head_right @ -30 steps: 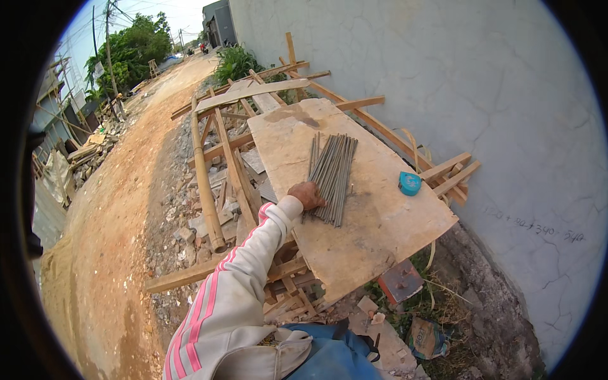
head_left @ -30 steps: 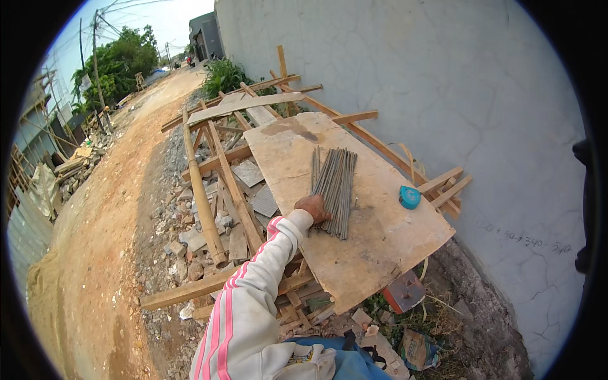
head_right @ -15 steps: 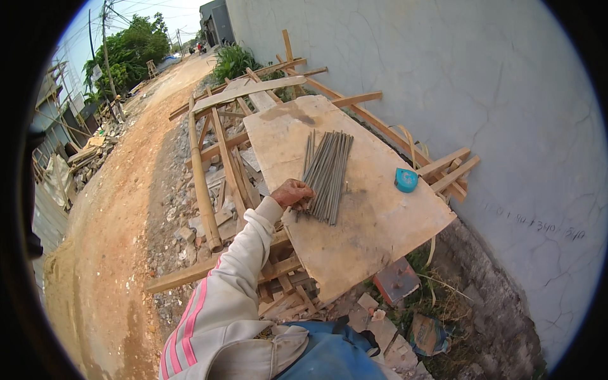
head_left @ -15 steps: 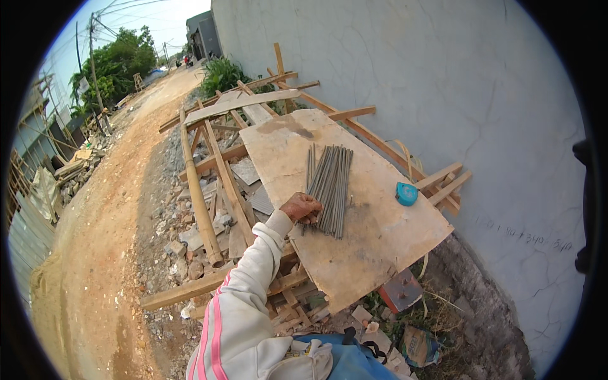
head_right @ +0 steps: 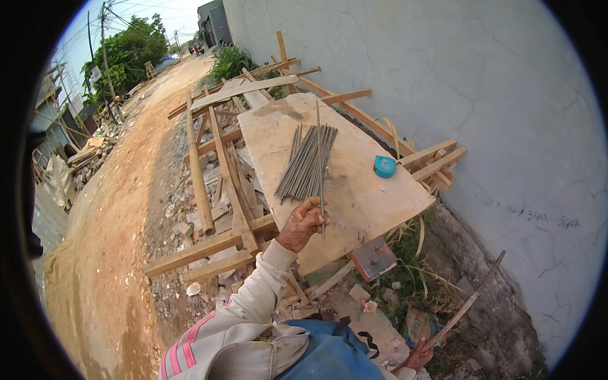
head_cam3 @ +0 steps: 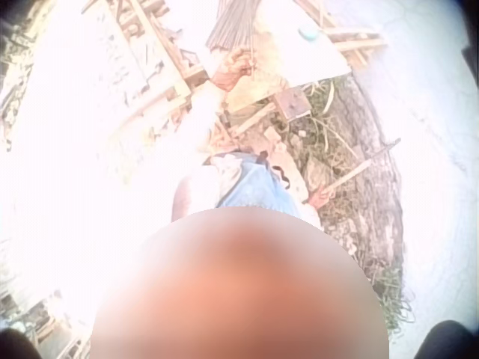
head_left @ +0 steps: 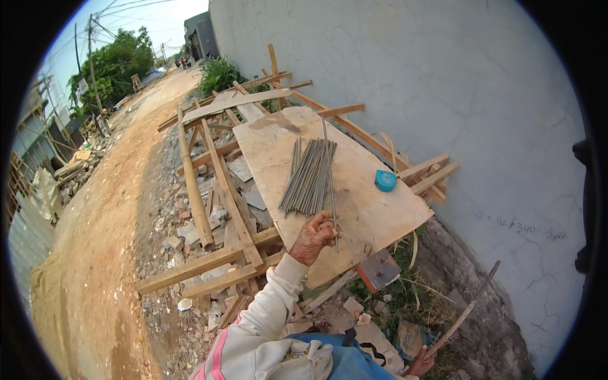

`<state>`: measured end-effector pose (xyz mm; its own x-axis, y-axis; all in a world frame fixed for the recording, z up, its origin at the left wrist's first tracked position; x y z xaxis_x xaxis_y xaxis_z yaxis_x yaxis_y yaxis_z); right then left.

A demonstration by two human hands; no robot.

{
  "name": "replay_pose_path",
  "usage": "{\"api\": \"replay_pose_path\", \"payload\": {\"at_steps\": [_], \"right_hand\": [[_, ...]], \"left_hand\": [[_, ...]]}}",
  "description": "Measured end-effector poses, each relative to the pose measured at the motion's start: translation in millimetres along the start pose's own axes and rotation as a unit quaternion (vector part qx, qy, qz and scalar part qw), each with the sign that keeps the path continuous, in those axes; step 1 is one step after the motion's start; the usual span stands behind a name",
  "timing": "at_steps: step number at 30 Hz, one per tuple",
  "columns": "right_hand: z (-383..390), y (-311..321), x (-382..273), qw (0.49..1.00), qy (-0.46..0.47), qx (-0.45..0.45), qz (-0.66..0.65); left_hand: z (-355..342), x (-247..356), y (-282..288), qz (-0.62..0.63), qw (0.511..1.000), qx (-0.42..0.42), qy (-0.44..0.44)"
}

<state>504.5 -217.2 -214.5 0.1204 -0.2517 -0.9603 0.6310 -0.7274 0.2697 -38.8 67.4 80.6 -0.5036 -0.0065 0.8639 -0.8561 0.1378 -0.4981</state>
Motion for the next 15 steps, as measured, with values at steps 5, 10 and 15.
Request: {"api": "replay_pose_path", "payload": {"at_steps": [5,10,15], "right_hand": [[13.5,-27.6,-156.3,0.984,-0.026,-0.154,-0.082],[34.2,-46.6,-223.5,0.959,-0.017,-0.27,-0.088],[51.5,-58.9,-257.5,0.942,0.104,-0.32,0.003]], "left_hand": [[28.0,-21.8,-76.8,-0.024,0.999,-0.018,-0.017],[47.7,-96.8,-109.0,-0.024,0.999,-0.017,0.026],[100.6,-185.5,-159.9,-0.056,0.993,-0.036,0.094]]}}
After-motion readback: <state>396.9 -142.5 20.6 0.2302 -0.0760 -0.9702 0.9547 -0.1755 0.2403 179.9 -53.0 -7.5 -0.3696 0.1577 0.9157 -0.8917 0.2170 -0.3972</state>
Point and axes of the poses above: each hand's wrist, its own z-axis away from the middle knuckle, its own y-axis out of the back of the hand, x = y × z, the point moved 10 cm from there along -z, towards the middle knuckle, and after that the axes turned 1 degree about z, right-handed, at the moved point
